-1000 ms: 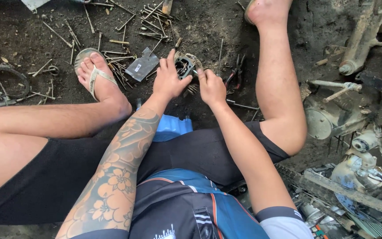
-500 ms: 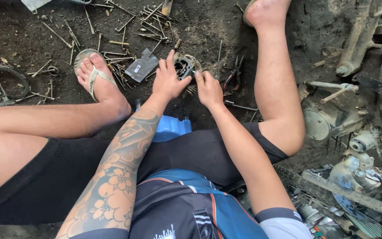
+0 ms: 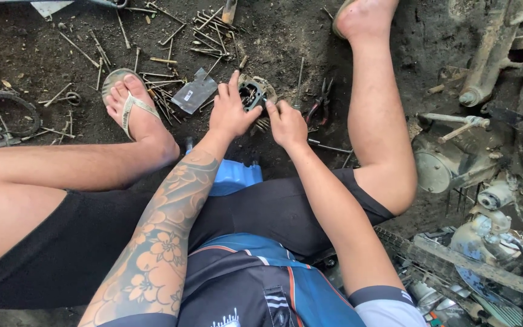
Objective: Cleaning and inspecting a motorcycle engine head using a pick and pliers to remove debris and check components.
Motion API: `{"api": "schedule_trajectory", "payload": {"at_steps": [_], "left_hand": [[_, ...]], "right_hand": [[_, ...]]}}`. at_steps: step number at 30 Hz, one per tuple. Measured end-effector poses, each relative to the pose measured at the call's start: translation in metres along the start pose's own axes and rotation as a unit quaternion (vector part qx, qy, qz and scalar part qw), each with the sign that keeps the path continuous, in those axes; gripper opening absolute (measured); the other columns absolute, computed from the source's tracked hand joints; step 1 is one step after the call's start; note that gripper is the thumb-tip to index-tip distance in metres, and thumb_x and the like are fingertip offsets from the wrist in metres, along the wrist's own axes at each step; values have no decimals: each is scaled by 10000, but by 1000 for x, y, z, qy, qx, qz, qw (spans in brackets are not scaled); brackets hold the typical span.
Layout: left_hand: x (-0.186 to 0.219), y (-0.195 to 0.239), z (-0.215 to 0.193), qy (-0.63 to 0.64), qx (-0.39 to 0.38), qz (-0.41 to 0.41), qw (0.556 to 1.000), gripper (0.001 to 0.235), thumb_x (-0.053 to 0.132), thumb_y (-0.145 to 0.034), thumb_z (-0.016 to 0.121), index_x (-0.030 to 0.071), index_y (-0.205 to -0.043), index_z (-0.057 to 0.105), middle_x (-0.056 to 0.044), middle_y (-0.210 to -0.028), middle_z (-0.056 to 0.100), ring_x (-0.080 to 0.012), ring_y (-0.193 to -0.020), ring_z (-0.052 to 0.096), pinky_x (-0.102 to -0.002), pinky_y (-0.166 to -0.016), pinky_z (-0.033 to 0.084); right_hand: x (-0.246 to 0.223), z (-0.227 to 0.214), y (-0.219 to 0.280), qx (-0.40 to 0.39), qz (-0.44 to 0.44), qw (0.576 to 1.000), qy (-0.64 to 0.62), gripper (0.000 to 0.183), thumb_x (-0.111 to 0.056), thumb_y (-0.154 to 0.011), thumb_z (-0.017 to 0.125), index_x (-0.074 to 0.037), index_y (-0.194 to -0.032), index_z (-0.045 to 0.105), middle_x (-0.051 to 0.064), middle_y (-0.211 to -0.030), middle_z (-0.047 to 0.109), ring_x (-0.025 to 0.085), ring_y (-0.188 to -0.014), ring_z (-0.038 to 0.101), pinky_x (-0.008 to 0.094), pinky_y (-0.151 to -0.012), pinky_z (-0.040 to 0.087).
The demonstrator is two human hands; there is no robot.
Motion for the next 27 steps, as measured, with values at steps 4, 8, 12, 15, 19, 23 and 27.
{"api": "schedule_trajectory", "payload": {"at_steps": [4, 8, 12, 15, 19, 23, 27], "left_hand": [[-1, 0, 1, 7, 9, 4, 1000, 1112, 564, -814, 788, 171, -1629, 141, -192, -1314, 419, -562, -1157, 567, -578, -1040, 504], [1, 3, -2, 7, 5, 4, 1000, 1105, 557, -828, 781, 163, -1629, 131, -198, -1310, 418, -565, -1157, 566, -580, -1035, 507], [-1, 0, 2, 2, 10, 8, 1000, 1107, 561, -828, 782, 161, -1629, 132, -199, -1308, 418, -567, -1154, 567, -587, -1026, 510], [-1, 2, 3, -1, 12, 11, 1000, 1105, 553, -825, 787, 161, -1629, 137, -198, -1302, 418, -569, -1152, 567, -586, -1019, 515], [-1, 1, 6, -11, 10, 11, 1000, 1099, 563, -829, 776, 155, -1625, 138, -194, -1300, 411, -560, -1155, 566, -577, -1014, 526], [-2, -1, 5, -14, 5, 9, 1000, 1104, 569, -826, 776, 160, -1625, 134, -187, -1296, 410, -556, -1157, 568, -576, -1015, 529], [0, 1, 5, -3, 7, 10, 1000, 1093, 562, -827, 773, 153, -1623, 146, -200, -1298, 410, -566, -1162, 563, -587, -1013, 525]], "right_hand": [[-8, -3, 3, 38, -57, 998, -8, 399, -470, -1063, 463, -105, -1022, 619, 238, -922, 711, 483, -1000, 687, 581, -830, 536], [-1, 7, -6, 33, -43, 998, -11, 456, -498, -1071, 411, -120, -1030, 664, 225, -942, 730, 464, -1026, 680, 582, -857, 541], [5, 5, -8, 19, -6, 999, -30, 503, -580, -1039, 417, -166, -1021, 701, 161, -926, 755, 431, -1038, 695, 558, -875, 543], [3, 2, -4, 12, -31, 999, -23, 411, -534, -1027, 494, -175, -1081, 685, 189, -942, 742, 448, -1039, 690, 567, -875, 538], [3, 8, -10, 18, -65, 997, -47, 409, -506, -1051, 502, -160, -1009, 715, 187, -912, 735, 459, -1018, 679, 554, -851, 542], [3, 4, -7, 15, -29, 999, -40, 554, -586, -1052, 409, -168, -865, 721, 163, -871, 748, 444, -1018, 683, 543, -864, 533], [-1, -2, 0, 17, -5, 1000, -10, 572, -652, -1013, 429, -143, -942, 680, 177, -896, 741, 454, -1023, 687, 570, -876, 528]]}}
Point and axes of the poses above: each hand's wrist, its own y-axis away from the middle knuckle, its own z-axis out of the palm, x = y × z, the point moved 3 cm from there along -y, towards the middle knuckle
